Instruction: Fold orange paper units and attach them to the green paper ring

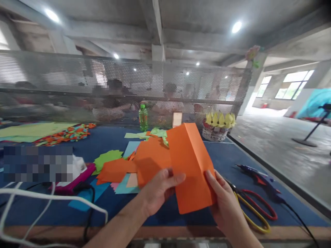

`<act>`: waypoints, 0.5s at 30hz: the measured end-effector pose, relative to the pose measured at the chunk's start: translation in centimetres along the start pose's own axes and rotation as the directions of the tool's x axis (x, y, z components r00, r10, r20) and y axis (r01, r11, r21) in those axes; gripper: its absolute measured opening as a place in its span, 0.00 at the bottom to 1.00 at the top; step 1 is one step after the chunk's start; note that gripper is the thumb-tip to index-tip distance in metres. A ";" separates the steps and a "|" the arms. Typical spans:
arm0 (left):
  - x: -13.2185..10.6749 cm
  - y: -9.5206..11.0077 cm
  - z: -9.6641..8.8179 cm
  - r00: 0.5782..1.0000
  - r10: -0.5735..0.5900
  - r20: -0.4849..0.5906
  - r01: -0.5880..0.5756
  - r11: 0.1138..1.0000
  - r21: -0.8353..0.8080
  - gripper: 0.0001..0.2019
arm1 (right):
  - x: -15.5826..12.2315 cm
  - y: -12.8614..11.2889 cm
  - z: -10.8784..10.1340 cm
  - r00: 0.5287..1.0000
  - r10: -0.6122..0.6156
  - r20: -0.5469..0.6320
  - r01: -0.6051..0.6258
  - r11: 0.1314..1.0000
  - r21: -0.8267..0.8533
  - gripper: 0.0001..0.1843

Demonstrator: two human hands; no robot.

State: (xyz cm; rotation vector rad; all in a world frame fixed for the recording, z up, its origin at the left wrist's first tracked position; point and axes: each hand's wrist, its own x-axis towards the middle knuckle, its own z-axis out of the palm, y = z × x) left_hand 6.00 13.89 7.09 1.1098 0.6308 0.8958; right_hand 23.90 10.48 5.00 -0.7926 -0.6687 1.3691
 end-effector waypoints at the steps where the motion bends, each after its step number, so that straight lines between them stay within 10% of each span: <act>1: 0.7 0.0 0.3 0.999 -0.037 -0.037 0.033 0.994 -0.106 0.21 | 0.2 -0.1 0.0 1.000 -0.018 0.004 0.018 1.000 0.009 0.16; 11: 3.3 -1.0 4.0 0.990 -0.045 -0.133 0.014 0.973 -0.230 0.23 | 1.1 0.0 -1.7 0.964 -0.260 0.051 0.265 0.932 -0.246 0.12; 15: 3.5 -1.5 3.5 0.988 -0.041 -0.149 0.007 0.975 -0.223 0.23 | -0.1 -1.6 -4.2 0.925 -0.340 0.169 0.362 0.658 -0.661 0.12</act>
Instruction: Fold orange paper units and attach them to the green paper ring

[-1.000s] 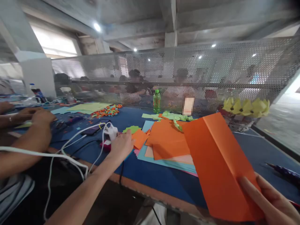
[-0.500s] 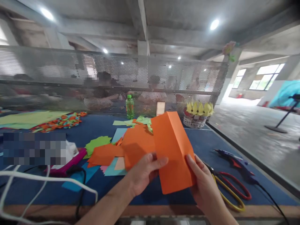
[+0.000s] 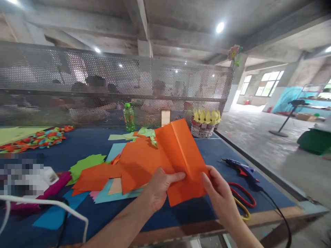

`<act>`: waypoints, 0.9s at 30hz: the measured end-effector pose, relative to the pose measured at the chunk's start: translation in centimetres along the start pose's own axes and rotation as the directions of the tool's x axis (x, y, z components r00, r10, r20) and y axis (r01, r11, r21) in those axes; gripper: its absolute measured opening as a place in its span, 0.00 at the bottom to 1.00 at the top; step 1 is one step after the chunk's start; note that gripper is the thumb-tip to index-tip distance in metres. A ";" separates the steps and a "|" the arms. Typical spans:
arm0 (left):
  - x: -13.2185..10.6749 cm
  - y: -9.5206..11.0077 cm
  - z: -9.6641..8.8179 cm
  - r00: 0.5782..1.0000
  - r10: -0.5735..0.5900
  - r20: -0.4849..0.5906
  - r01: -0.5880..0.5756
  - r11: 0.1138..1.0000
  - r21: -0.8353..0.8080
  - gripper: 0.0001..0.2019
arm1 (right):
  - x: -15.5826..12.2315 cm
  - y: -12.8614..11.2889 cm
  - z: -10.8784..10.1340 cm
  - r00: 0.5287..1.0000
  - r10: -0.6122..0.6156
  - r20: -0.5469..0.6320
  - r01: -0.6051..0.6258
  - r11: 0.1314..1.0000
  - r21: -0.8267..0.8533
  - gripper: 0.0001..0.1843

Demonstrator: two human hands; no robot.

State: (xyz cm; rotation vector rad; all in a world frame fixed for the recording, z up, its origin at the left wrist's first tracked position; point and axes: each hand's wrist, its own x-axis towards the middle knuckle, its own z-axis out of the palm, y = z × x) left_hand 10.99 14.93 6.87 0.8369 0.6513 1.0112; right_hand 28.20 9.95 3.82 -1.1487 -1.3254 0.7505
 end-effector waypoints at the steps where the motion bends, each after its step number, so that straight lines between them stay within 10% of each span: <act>1: 0.0 0.3 -0.4 1.000 0.006 -0.019 -0.006 1.000 0.008 0.23 | -0.4 0.1 -1.3 0.997 -0.070 -0.021 0.065 0.981 -0.183 0.13; 6: -0.7 2.7 -3.1 0.993 0.007 -0.114 -0.001 0.998 0.056 0.23 | -2.0 2.0 -9.0 0.970 -0.245 -0.011 0.143 0.600 -0.787 0.14; 13: -1.6 5.1 -6.1 0.978 0.087 -0.191 -0.079 0.996 0.047 0.22 | -2.2 6.0 -13.9 0.987 -0.134 0.083 0.147 0.582 -0.800 0.21; 22: -1.4 6.7 -6.8 0.974 0.129 -0.184 -0.141 0.989 -0.055 0.22 | -0.8 5.4 -12.1 0.999 -0.040 0.007 0.035 0.783 -0.622 0.24; 27: 0.3 8.1 -6.3 0.971 0.153 -0.185 -0.177 0.977 -0.117 0.18 | 1.0 -0.4 -6.0 0.933 0.189 0.305 -0.152 0.978 -0.142 0.26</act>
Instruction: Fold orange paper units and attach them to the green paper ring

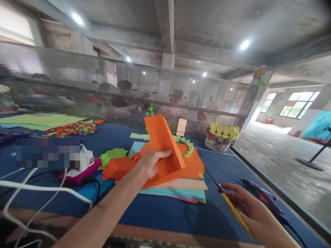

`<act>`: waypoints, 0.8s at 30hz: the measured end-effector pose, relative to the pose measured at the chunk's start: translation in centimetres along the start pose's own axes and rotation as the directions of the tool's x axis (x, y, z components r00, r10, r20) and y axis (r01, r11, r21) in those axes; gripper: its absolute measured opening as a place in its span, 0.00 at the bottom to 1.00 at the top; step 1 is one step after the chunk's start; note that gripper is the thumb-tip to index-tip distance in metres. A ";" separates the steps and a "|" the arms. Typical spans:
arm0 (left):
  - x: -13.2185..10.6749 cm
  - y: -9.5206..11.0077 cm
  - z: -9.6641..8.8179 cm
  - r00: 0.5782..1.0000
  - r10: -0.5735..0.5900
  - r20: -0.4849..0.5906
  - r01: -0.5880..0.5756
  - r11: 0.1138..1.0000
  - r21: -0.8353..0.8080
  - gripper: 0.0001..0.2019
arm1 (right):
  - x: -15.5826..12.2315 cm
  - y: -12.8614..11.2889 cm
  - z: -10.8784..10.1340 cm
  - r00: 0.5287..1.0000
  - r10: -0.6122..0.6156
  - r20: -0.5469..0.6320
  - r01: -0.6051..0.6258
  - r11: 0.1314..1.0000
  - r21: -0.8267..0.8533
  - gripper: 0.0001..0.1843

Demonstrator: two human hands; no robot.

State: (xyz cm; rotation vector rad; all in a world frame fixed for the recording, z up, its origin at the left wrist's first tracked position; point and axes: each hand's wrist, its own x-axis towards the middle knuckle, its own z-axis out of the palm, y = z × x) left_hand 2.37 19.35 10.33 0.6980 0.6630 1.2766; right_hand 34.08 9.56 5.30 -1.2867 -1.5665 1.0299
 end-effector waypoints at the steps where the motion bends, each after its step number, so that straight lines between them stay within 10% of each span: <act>1: 0.6 0.3 0.5 1.000 0.011 -0.013 -0.011 1.000 -0.016 0.17 | 0.7 -1.6 1.0 0.999 0.017 0.039 -0.019 0.999 0.049 0.26; 7: 4.9 1.8 2.6 0.987 0.127 -0.102 -0.138 0.984 -0.114 0.15 | 6.0 -6.0 6.1 1.000 -0.017 0.026 0.005 0.923 0.385 0.26; 24: 4.7 1.2 -2.8 0.995 0.004 -0.099 -0.016 0.992 -0.122 0.11 | 8.2 -2.6 10.2 0.857 -0.054 0.513 -0.237 0.842 0.485 0.34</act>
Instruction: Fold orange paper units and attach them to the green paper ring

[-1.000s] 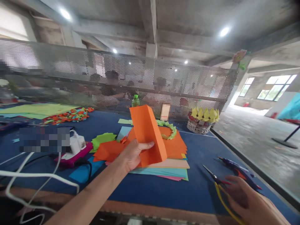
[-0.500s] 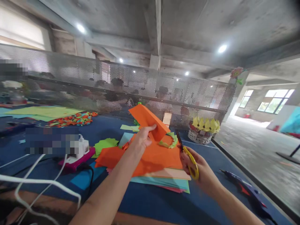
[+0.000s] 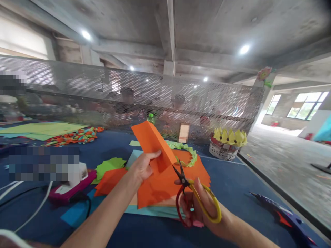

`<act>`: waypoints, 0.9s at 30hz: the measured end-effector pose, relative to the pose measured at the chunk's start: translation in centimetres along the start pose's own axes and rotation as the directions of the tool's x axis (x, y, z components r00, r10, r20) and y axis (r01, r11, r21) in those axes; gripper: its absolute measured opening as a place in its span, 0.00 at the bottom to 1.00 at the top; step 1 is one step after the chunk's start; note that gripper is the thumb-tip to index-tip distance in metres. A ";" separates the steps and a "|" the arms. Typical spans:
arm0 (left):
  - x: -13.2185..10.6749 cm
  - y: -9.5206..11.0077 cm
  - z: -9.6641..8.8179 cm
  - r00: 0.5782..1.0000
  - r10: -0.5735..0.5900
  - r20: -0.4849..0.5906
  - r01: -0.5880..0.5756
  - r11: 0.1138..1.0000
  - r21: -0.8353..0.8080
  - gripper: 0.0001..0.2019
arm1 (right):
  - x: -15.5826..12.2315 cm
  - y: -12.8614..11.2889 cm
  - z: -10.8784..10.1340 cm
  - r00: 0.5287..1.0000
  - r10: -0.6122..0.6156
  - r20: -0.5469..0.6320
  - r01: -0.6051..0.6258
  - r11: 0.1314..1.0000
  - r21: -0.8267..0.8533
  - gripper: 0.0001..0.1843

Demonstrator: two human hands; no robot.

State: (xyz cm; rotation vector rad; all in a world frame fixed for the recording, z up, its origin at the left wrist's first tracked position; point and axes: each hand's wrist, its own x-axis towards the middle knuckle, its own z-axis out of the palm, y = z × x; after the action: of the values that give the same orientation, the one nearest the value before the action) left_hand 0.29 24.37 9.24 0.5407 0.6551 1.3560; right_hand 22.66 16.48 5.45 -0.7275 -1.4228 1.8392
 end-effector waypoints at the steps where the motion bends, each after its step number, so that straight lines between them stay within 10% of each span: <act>1: 0.0 0.0 0.0 1.000 0.000 -0.001 0.000 1.000 0.000 0.11 | -0.2 0.1 -0.1 1.000 -0.017 -0.026 0.016 0.999 -0.030 0.33; 27: -1.9 -2.5 1.5 0.998 0.041 0.055 -0.047 0.994 0.100 0.20 | -1.0 -0.3 -1.3 0.986 -0.159 -0.049 0.135 0.938 -0.319 0.25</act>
State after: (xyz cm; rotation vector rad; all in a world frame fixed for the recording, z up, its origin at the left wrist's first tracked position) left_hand 2.96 22.18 8.73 0.6739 0.6747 1.3504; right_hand 24.29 16.49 5.41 -0.8110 -1.6953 1.4726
